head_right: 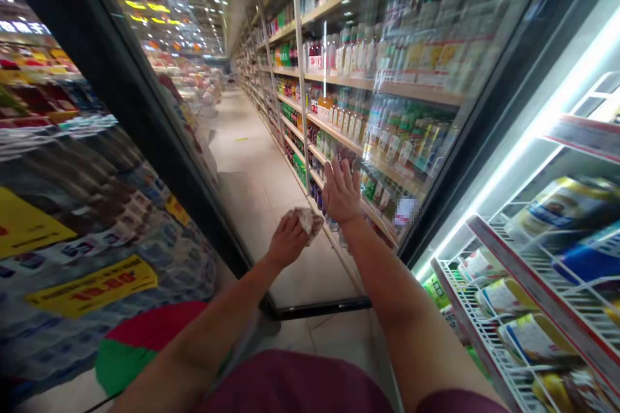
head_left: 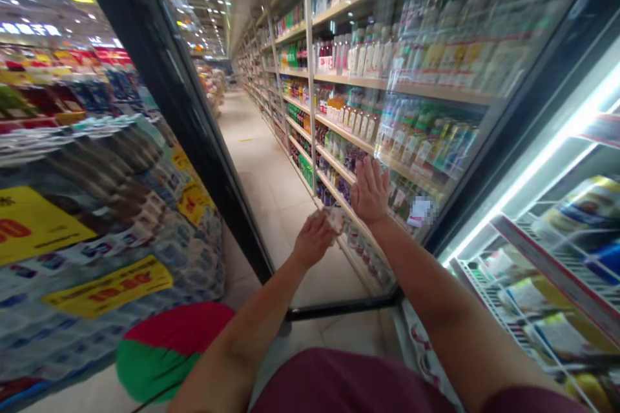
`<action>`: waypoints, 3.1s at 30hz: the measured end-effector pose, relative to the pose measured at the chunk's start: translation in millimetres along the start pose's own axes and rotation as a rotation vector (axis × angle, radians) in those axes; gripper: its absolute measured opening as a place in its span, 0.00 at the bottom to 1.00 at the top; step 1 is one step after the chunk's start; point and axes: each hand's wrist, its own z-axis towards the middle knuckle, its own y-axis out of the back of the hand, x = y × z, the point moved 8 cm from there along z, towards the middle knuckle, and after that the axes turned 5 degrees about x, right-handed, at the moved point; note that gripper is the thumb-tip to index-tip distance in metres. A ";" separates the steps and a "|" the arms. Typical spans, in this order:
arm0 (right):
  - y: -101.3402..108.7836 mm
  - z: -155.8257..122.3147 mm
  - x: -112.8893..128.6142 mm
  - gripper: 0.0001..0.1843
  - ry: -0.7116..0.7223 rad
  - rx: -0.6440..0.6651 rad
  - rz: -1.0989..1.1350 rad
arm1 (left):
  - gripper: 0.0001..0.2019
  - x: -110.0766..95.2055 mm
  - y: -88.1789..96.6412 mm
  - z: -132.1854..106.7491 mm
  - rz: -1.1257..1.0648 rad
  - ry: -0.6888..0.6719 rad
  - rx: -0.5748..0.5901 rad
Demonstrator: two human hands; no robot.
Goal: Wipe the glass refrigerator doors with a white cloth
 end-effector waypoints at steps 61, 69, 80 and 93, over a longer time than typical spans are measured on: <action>-6.4 -0.9 4.0 0.30 0.056 -0.047 -0.061 | 0.23 116.6 82.1 87.4 0.083 0.244 -0.259; -11.5 -4.1 -0.5 0.30 0.038 0.006 -0.046 | 0.13 26.0 17.9 8.8 0.001 -0.108 -0.071; -2.5 -3.4 -3.4 0.28 -0.012 0.053 0.012 | 0.24 98.3 68.5 77.0 0.050 0.246 -0.243; 66.6 174.7 -49.0 0.30 -0.148 -0.119 -0.011 | 0.36 78.8 93.1 85.4 0.137 0.189 -0.393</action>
